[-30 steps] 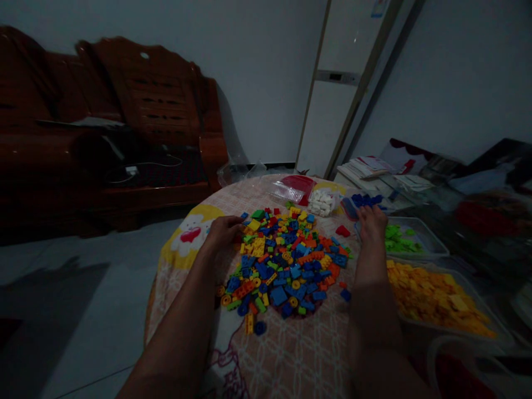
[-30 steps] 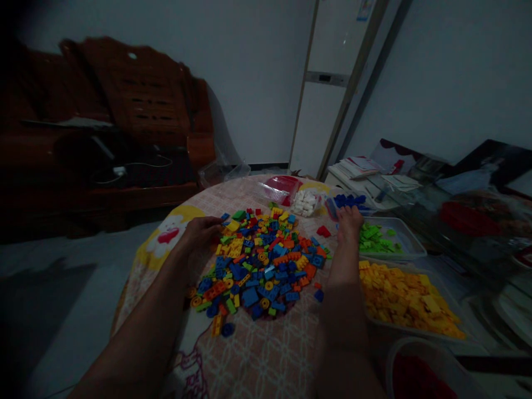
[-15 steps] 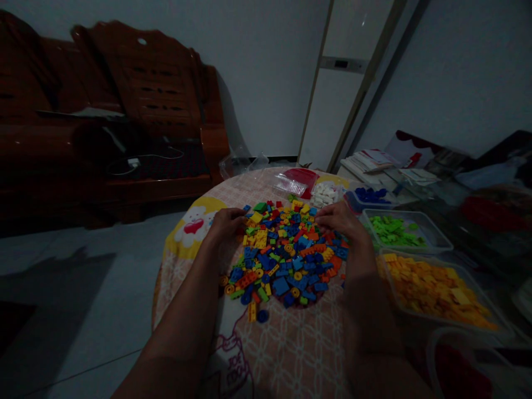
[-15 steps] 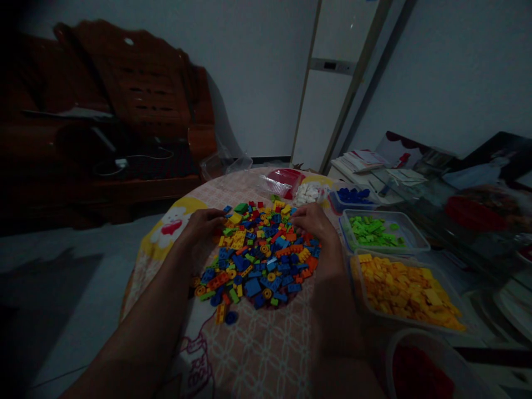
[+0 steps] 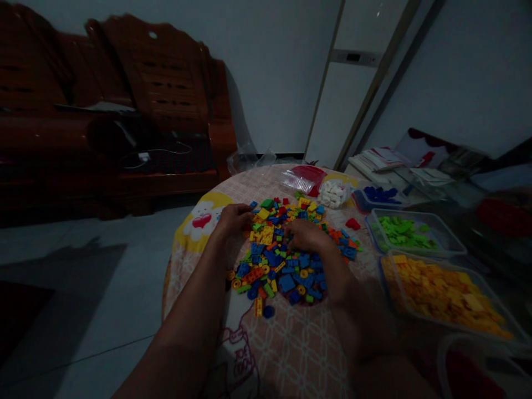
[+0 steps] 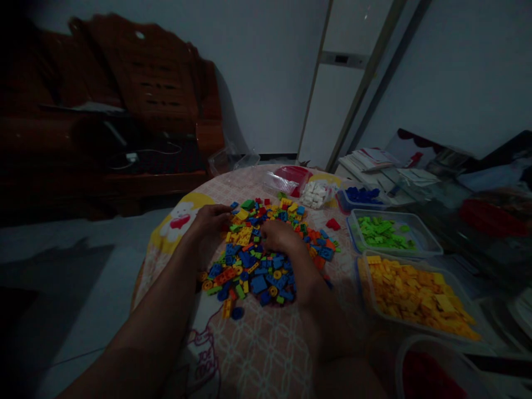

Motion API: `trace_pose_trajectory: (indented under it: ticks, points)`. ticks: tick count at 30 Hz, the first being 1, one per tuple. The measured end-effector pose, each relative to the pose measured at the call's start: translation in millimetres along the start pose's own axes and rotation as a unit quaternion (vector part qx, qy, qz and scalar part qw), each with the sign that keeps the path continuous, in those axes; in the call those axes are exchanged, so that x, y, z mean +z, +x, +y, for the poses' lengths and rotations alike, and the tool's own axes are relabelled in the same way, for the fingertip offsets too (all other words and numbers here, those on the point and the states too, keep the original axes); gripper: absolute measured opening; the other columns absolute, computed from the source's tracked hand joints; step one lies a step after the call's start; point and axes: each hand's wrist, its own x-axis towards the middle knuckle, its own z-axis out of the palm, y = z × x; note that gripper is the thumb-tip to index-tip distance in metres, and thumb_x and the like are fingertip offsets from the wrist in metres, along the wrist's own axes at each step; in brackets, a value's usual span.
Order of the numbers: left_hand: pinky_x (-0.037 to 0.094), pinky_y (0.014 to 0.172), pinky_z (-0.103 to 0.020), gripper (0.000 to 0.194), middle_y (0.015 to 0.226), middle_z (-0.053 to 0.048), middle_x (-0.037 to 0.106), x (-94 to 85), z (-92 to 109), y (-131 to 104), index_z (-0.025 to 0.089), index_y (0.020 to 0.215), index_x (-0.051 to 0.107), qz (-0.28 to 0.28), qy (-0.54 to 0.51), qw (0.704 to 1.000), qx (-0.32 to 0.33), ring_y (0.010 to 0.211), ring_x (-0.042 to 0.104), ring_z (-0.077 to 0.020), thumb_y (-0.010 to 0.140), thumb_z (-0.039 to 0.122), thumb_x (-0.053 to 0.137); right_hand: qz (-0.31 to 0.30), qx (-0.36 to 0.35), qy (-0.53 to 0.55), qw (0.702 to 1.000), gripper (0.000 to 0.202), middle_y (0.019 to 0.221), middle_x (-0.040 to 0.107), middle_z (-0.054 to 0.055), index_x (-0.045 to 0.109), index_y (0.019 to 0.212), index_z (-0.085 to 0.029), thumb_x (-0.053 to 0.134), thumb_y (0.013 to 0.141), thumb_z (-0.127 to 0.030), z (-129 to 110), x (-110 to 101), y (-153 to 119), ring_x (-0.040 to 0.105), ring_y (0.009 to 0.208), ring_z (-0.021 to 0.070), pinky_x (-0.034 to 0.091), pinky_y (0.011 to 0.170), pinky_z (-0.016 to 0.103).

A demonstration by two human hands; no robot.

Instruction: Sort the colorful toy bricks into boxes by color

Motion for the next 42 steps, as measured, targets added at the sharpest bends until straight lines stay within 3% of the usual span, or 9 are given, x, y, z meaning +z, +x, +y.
trace_pose_trajectory:
  ticks: [4, 7, 13, 20, 25, 30, 34, 38, 42]
  points:
    - [0.056, 0.076, -0.036, 0.021, 0.087, -0.008, 0.079, -1.2, -1.1, 1.4, 0.022, 0.082, 0.079, 0.001, 0.025, 1.0, 0.012, 0.083, 0.073, -0.0277, 0.064, 0.032, 0.079, 0.092, 0.087, -0.038, 0.991, 0.029, 0.122, 0.073, 0.011, 0.075, 0.113, -0.02, 0.072, 0.084, -0.023, 13.3, -4.1, -2.8, 0.066, 0.116, 0.0268, 0.048, 0.089, 0.03]
    - [0.056, 0.082, -0.037, 0.022, 0.089, -0.007, 0.079, -2.3, -5.6, 4.9, 0.023, 0.085, 0.08, 0.007, 0.064, 0.998, 0.019, 0.092, 0.073, -0.0294, 0.065, 0.034, 0.078, 0.132, 0.098, -0.039, 0.986, 0.033, 0.127, 0.072, 0.012, 0.073, 0.122, -0.02, 0.067, 0.089, -0.024, 16.1, -8.7, -6.3, 0.063, 0.121, 0.0266, 0.047, 0.096, 0.032]
    - [0.056, 0.084, -0.037, 0.026, 0.094, -0.007, 0.08, -1.4, -14.2, 8.9, 0.024, 0.09, 0.08, 0.003, 0.073, 0.997, 0.022, 0.095, 0.073, -0.0291, 0.068, 0.036, 0.077, 0.036, -0.03, 0.031, 0.998, 0.018, 0.102, 0.079, 0.005, 0.082, 0.097, -0.021, 0.071, 0.083, -0.018, -2.1, -8.9, -5.2, 0.07, 0.101, 0.0211, 0.047, 0.081, 0.025]
    - [0.057, 0.078, -0.037, 0.028, 0.09, -0.008, 0.079, -2.1, -11.1, 5.0, 0.022, 0.09, 0.081, 0.003, 0.044, 0.999, 0.02, 0.087, 0.074, -0.0291, 0.067, 0.038, 0.079, -0.038, -0.059, -0.002, 0.998, 0.023, 0.099, 0.08, 0.007, 0.081, 0.095, -0.02, 0.073, 0.075, -0.012, -15.0, 4.9, 4.3, 0.071, 0.097, 0.0224, 0.044, 0.07, 0.025]
    - [0.057, 0.081, -0.039, 0.029, 0.09, -0.01, 0.079, -1.5, -12.0, 6.9, 0.021, 0.088, 0.081, 0.006, 0.05, 0.998, 0.021, 0.094, 0.073, -0.0317, 0.064, 0.038, 0.079, -0.029, -0.061, 0.0, 0.998, 0.01, 0.089, 0.077, 0.009, 0.078, 0.084, -0.016, 0.072, 0.076, -0.015, -10.8, 7.6, 7.1, 0.069, 0.084, 0.0201, 0.04, 0.063, 0.025]
    - [0.057, 0.082, -0.043, 0.038, 0.094, -0.011, 0.08, -0.6, -13.8, 7.4, 0.02, 0.092, 0.081, -0.015, 0.013, 1.0, 0.015, 0.09, 0.073, -0.0329, 0.062, 0.043, 0.078, 0.063, -0.032, 0.12, 0.99, 0.002, 0.08, 0.074, 0.005, 0.072, 0.077, -0.014, 0.071, 0.075, -0.013, 2.9, -0.4, 2.0, 0.065, 0.074, 0.0148, 0.042, 0.063, 0.022]
    - [0.055, 0.088, -0.044, 0.033, 0.095, -0.012, 0.08, -3.1, -7.2, 4.9, 0.021, 0.089, 0.082, -0.003, 0.054, 0.998, 0.024, 0.095, 0.073, -0.0339, 0.063, 0.041, 0.078, 0.116, 0.048, 0.317, 0.94, 0.017, 0.061, 0.067, -0.001, 0.072, 0.092, -0.013, 0.062, 0.079, -0.01, 20.1, -10.3, -5.9, 0.063, 0.056, 0.0133, 0.048, 0.055, 0.021]
    - [0.056, 0.087, -0.043, 0.035, 0.095, -0.01, 0.08, -3.5, -4.1, 3.3, 0.023, 0.088, 0.082, 0.0, 0.047, 0.999, 0.017, 0.095, 0.073, -0.0344, 0.061, 0.045, 0.08, 0.244, 0.125, 0.472, 0.838, 0.012, 0.054, 0.064, -0.002, 0.071, 0.088, -0.013, 0.064, 0.077, -0.011, 51.1, -16.2, -12.9, 0.064, 0.047, 0.0136, 0.052, 0.047, 0.021]
    - [0.056, 0.087, -0.043, 0.032, 0.096, -0.01, 0.08, -2.3, -6.2, 3.2, 0.024, 0.083, 0.081, 0.009, 0.044, 0.998, 0.034, 0.095, 0.073, -0.0345, 0.061, 0.046, 0.081, 0.357, 0.191, 0.532, 0.743, 0.006, 0.053, 0.064, 0.0, 0.067, 0.077, -0.014, 0.068, 0.073, -0.01, 93.4, -14.9, -17.4, 0.066, 0.047, 0.015, 0.056, 0.045, 0.021]
